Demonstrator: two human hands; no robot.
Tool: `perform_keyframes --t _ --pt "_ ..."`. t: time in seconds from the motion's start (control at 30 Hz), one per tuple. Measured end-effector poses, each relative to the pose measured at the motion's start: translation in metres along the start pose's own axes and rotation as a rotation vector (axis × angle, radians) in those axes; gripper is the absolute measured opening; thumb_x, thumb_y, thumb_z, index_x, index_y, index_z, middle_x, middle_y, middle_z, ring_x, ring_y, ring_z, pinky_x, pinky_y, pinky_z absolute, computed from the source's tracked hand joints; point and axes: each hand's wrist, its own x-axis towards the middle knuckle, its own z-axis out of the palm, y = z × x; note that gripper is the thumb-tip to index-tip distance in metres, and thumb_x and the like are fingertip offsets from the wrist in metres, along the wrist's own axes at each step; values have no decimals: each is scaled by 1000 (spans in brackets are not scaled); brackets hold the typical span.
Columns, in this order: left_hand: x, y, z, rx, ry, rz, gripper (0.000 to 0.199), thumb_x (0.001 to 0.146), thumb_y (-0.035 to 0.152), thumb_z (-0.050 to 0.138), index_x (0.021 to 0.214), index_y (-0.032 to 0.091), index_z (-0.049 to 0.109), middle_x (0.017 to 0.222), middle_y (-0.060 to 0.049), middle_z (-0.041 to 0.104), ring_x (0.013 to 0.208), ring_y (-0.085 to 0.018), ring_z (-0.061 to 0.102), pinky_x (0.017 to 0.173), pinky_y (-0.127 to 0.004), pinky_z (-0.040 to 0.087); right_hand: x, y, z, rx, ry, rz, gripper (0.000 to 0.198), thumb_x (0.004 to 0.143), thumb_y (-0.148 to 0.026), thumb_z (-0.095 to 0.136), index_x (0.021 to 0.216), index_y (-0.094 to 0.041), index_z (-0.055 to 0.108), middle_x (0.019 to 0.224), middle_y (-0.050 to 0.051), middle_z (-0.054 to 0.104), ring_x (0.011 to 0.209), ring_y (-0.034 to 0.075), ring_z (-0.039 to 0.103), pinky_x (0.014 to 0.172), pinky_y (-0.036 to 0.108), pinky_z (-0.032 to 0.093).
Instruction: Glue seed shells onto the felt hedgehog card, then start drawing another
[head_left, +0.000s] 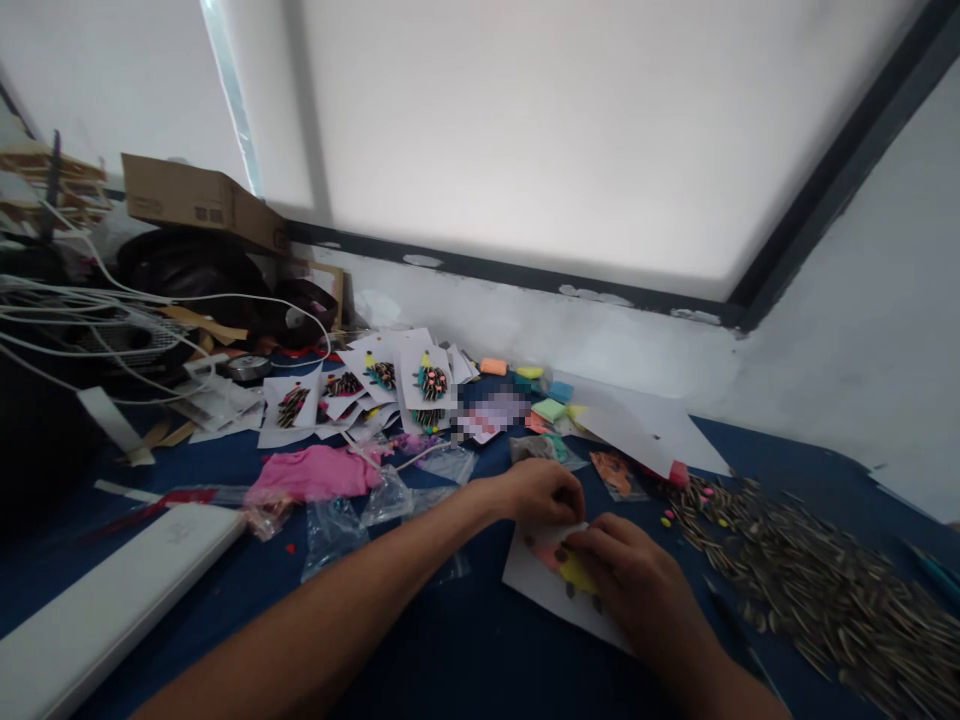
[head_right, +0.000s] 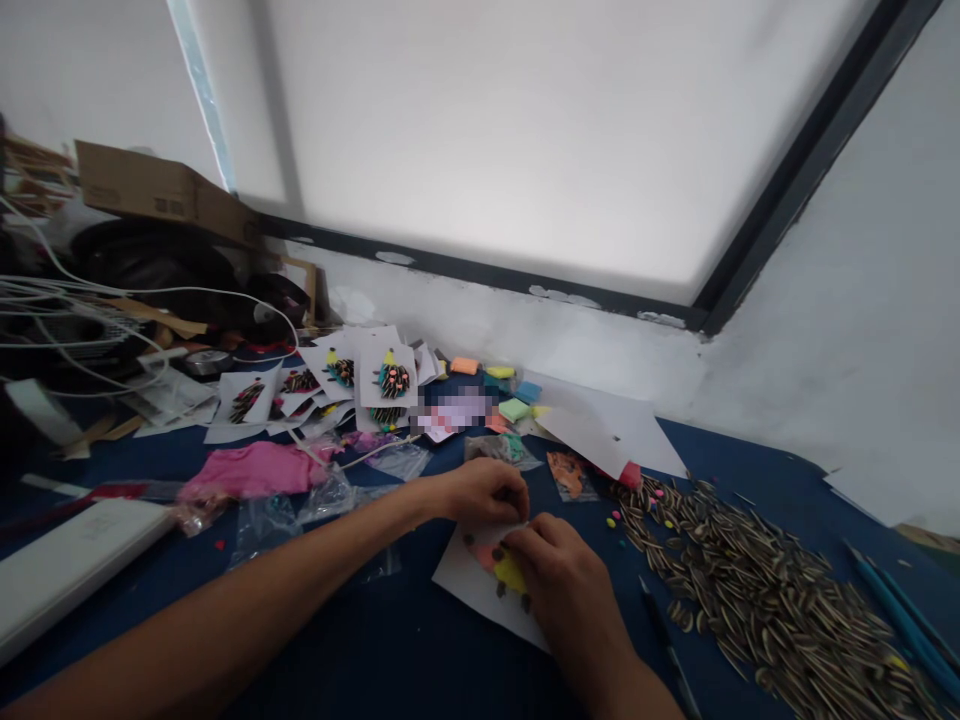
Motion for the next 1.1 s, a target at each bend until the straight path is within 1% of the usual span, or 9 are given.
perform_keyframes --t 0.2,0.4,0.47,0.57,0.7,0.8,0.9,1.0,1.1 --pt "0 0 0 5 8 -3 20 76 13 58 91 17 71 89 -1 72 78 -12 61 64 -17 41 1 -2 1 -91 19 -29 23 86 -13 50 85 -27 69 81 3 63 76 17 61 63 24 43" --pt "-1 0 0 2 11 0 20 75 12 59 90 16 71 88 -1 71 77 -11 61 61 -16 40 3 -5 0 -212 -16 -74 33 68 0 53 83 -26 67 81 3 62 74 18 60 60 24 40" --pt "-1 -1 0 3 8 7 19 75 12 59 90 16 71 87 0 71 76 -11 60 61 -16 40 2 -5 -1 -211 6 -81 34 69 0 51 85 -26 68 83 4 63 74 18 61 58 23 41" --pt "-1 -1 0 18 5 6 17 76 14 61 89 16 71 85 0 70 76 -11 60 61 -16 40 1 -2 -3 -155 73 -77 32 82 -8 45 95 -24 69 87 6 64 73 16 62 58 22 44" --pt "-1 0 -1 -10 1 -4 15 78 15 60 89 16 70 86 0 70 76 -11 61 61 -16 40 0 19 -10 -179 124 48 31 89 -16 40 100 -22 69 90 8 66 78 18 65 64 26 49" --pt "-2 1 -2 -13 -14 -7 17 78 15 60 90 16 71 90 -1 70 79 -12 61 62 -16 41 -3 46 -18 -353 153 186 34 87 -10 40 97 -18 71 88 11 67 81 22 65 66 30 50" --pt "-2 2 -4 -11 -19 -10 17 79 16 60 92 15 71 93 -3 70 80 -13 62 63 -17 42 -7 71 -24 -586 77 330 29 85 -13 45 87 -18 73 86 13 67 78 27 65 60 34 47" --pt "-3 3 -5 -21 -23 -10 17 78 15 60 91 16 71 91 -2 71 79 -13 62 62 -17 42 -12 85 -28 -574 -8 409 26 87 -22 49 82 -21 74 85 13 69 72 27 66 52 31 42" --pt "-4 4 -6 -24 -23 -9 17 79 16 60 91 17 71 91 -2 70 79 -13 62 62 -17 43 -14 87 -28 -518 -31 424 28 89 -24 47 83 -23 74 86 11 70 70 26 66 48 30 38"
